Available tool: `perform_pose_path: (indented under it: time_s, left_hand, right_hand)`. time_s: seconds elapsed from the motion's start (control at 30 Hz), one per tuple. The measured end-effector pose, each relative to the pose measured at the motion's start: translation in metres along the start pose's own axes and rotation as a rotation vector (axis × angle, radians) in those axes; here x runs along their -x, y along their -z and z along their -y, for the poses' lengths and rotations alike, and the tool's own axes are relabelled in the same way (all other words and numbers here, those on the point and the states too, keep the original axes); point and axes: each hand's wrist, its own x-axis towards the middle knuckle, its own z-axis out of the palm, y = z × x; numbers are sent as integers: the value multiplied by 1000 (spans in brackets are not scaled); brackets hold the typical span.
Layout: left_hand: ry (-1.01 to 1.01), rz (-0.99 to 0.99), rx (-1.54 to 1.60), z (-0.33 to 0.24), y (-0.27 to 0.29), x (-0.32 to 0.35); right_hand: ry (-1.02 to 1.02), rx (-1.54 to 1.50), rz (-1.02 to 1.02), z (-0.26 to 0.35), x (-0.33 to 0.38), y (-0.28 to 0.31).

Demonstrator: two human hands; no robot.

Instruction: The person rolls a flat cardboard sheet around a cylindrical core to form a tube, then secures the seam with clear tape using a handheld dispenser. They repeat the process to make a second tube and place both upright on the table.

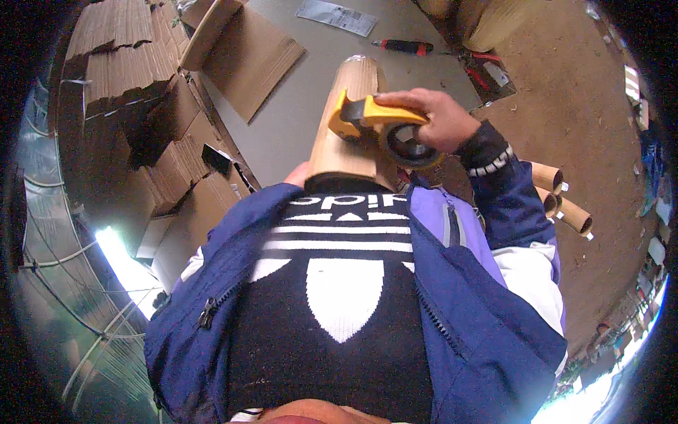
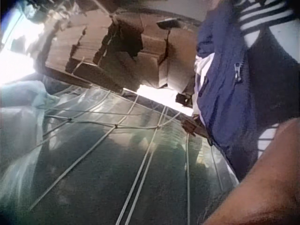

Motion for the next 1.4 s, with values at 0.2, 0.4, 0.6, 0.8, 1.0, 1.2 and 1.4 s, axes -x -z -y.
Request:
perform_pose_path:
  time_s: [0.2, 0.4, 0.6, 0.8, 1.0, 1.2, 1.4]
  left_hand:
    - [-246, 94, -380, -100, 44, 87]
    - [-242, -21, -1189, -176, 19, 116]
    - [-547, -370, -1350, -116, 37, 110]
    - [-618, -604, -828, -40, 33, 102]
    - [-484, -494, -307, -35, 54, 102]
    - [-348, -497, -745, -55, 91, 107]
    - [-304, -659, -207, 25, 97, 91]
  right_hand:
    - [12, 124, 108, 38, -47, 11]
    - [-18, 271, 250, 56, -82, 2]
    - [71, 336, 183, 29, -25, 20]
    - [11, 60, -77, -16, 25, -38]
    - [67, 88, 189, 13, -99, -10]
    - [148, 232, 197, 41, -120, -46]
    - [-6, 396, 108, 25, -62, -71]
